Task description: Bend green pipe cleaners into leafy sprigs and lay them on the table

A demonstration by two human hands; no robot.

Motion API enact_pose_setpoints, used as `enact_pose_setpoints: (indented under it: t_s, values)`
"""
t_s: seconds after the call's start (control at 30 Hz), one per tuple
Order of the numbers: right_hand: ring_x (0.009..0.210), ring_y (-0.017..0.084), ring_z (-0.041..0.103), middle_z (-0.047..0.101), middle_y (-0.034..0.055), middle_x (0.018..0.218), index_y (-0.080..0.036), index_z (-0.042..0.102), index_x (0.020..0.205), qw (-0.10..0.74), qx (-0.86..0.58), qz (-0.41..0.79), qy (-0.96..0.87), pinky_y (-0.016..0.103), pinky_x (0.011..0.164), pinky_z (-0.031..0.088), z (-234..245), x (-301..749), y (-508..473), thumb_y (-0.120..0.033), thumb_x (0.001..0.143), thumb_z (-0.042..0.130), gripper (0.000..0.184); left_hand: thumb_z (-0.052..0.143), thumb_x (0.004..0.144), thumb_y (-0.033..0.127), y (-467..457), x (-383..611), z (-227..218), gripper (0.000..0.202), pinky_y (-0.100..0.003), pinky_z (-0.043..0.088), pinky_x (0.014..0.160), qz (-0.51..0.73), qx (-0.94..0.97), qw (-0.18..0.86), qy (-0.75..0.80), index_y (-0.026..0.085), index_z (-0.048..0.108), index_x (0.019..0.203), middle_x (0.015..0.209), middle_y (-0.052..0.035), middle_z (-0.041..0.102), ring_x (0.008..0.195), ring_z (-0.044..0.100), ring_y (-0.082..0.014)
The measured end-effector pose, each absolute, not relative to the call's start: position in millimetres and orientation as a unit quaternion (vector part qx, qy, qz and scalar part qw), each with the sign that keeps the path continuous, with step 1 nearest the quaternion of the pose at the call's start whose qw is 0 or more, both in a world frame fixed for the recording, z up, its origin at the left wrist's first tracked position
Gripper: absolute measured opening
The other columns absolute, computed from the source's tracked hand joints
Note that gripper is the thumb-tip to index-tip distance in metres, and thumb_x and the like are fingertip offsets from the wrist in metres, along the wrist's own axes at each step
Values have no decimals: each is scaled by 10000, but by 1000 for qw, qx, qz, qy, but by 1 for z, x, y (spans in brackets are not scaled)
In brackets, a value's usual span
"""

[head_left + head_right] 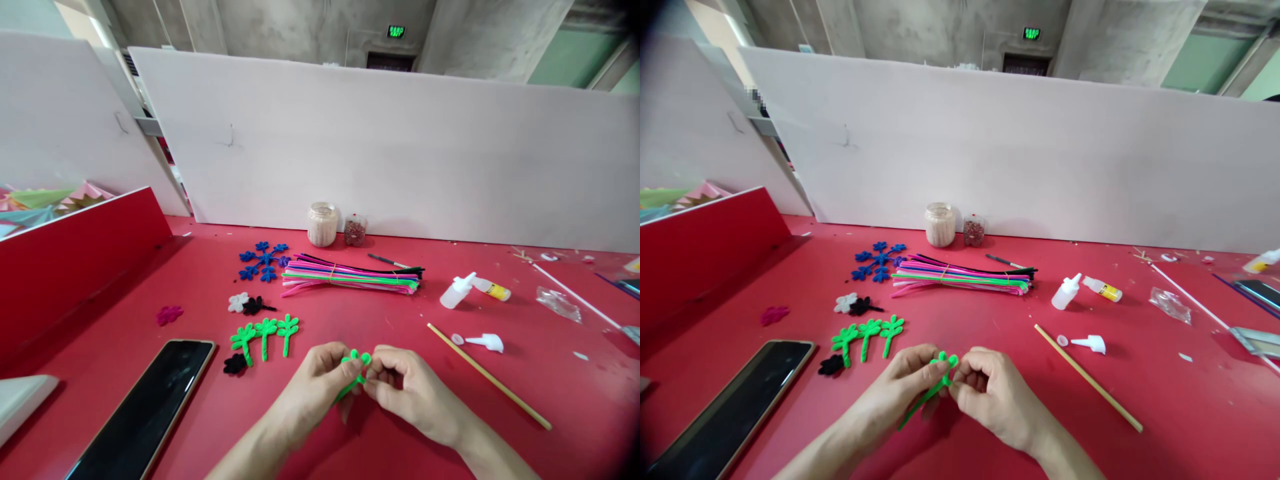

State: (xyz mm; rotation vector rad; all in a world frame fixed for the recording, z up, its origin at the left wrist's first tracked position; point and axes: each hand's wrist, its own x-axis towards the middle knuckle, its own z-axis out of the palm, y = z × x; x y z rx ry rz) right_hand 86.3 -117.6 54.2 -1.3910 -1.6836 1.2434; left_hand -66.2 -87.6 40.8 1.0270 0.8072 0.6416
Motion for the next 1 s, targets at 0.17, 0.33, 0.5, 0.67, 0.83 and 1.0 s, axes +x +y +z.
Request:
enact_pose_setpoints:
  t_s: [0.17, 0.33, 0.5, 0.67, 0.83, 1.0]
  values:
    - [534, 85, 325, 359, -52, 568, -159, 452, 609, 304, -523, 485, -631, 205, 490, 290, 52, 88, -118, -145, 734, 490, 132, 507, 759, 365, -87, -65, 40, 280, -177, 234, 397, 300, 566, 665, 383, 108, 534, 652, 491, 54, 409, 421, 306, -42]
    - [510, 80, 265, 298, -63, 548, -165, 428, 611, 308, -507, 506, -626, 205, 451, 240, 50, 89, -118, -177, 757, 479, 155, 497, 755, 400, -87, -66, 39, 310, -181, 230, 403, 278, 568, 672, 384, 105, 550, 676, 504, 48, 423, 430, 320, -47]
    - [514, 79, 261, 300, -60, 558, -167, 414, 592, 309, -508, 500, -630, 203, 452, 243, 51, 87, -118, -157, 748, 477, 169, 514, 724, 444, -86, -67, 41, 349, -186, 282, 404, 253, 541, 705, 383, 101, 568, 692, 507, 33, 451, 426, 382, -64]
    - [501, 77, 289, 343, -59, 542, -147, 497, 620, 295, -527, 479, -637, 193, 439, 249, 54, 86, -119, -139, 734, 479, 116, 458, 751, 463, -86, -68, 45, 350, -202, 337, 384, 232, 501, 757, 350, 127, 534, 690, 549, 13, 511, 374, 441, -76]
    - [489, 76, 329, 416, -49, 535, -141, 531, 644, 287, -540, 473, -635, 186, 441, 272, 54, 87, -118, -137, 731, 480, 101, 375, 791, 471, -86, -68, 45, 376, -205, 329, 385, 247, 454, 787, 336, 135, 521, 705, 559, -1, 529, 369, 437, -78]
    - [493, 74, 297, 342, -63, 531, -154, 467, 604, 291, -536, 469, -638, 186, 436, 256, 52, 86, -118, -138, 730, 475, 128, 457, 756, 453, -87, -67, 44, 336, -195, 293, 401, 235, 523, 723, 387, 131, 515, 680, 523, 29, 461, 418, 392, -73]
